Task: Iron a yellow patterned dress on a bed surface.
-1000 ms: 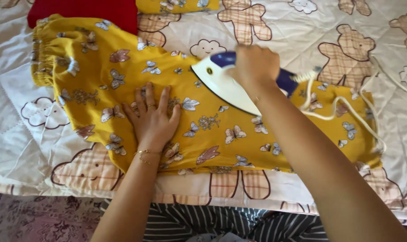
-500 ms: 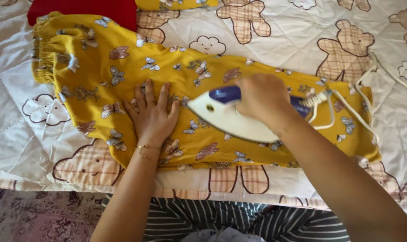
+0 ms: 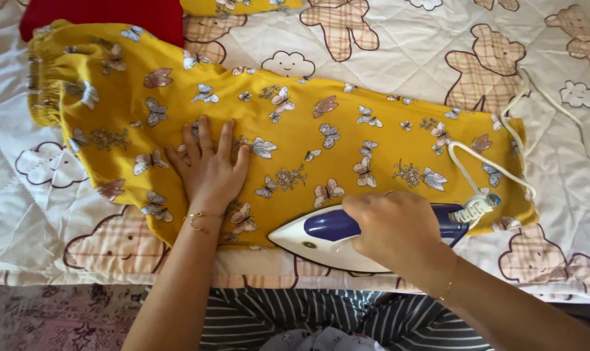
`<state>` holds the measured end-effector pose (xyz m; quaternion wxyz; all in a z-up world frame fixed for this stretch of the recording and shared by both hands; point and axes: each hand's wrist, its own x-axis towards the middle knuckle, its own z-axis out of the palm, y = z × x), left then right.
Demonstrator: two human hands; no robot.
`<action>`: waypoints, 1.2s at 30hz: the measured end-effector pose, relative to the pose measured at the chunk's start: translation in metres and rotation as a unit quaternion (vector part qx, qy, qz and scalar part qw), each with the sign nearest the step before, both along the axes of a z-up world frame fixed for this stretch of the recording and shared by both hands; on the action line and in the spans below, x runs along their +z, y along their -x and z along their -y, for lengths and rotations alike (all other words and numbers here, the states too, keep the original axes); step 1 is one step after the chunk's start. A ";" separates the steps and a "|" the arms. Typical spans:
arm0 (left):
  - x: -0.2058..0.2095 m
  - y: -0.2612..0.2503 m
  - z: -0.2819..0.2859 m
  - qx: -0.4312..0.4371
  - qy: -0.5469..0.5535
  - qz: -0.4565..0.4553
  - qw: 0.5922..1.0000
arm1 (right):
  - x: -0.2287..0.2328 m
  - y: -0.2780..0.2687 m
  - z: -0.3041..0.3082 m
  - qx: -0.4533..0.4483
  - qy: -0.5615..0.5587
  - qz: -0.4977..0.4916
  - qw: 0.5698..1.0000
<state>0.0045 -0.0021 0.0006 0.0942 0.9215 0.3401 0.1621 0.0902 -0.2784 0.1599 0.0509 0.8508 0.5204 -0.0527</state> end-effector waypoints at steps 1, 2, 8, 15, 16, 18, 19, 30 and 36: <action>0.002 0.001 0.000 0.002 0.005 -0.004 1.000 | -0.004 0.000 0.002 0.002 -0.032 0.017 0.999; 0.001 0.001 0.000 0.002 0.006 -0.004 1.000 | -0.005 -0.001 0.000 0.002 -0.030 0.016 0.999; -0.004 0.002 -0.002 0.004 -0.003 0.002 1.000 | -0.003 -0.014 -0.030 -0.004 -0.085 0.070 0.994; -0.003 0.001 -0.002 0.001 0.014 -0.005 1.000 | 0.001 -0.018 -0.047 0.017 -0.055 0.036 0.998; -0.002 0.001 -0.003 0.000 0.023 -0.006 1.000 | 0.003 -0.016 -0.047 0.029 -0.048 0.020 0.998; 0.001 0.001 -0.005 -0.005 0.035 -0.007 0.999 | 0.003 -0.009 -0.041 0.050 -0.053 0.009 0.997; 0.002 0.002 -0.005 -0.008 0.049 -0.011 0.999 | 0.002 -0.005 -0.038 0.072 -0.057 -0.003 0.996; 0.005 0.007 -0.008 -0.020 0.066 -0.013 0.998 | -0.012 -0.087 0.080 -0.065 0.029 0.025 0.997; 0.004 0.014 -0.009 -0.038 0.064 0.006 0.997 | -0.020 -0.141 0.181 -0.123 0.015 0.133 0.983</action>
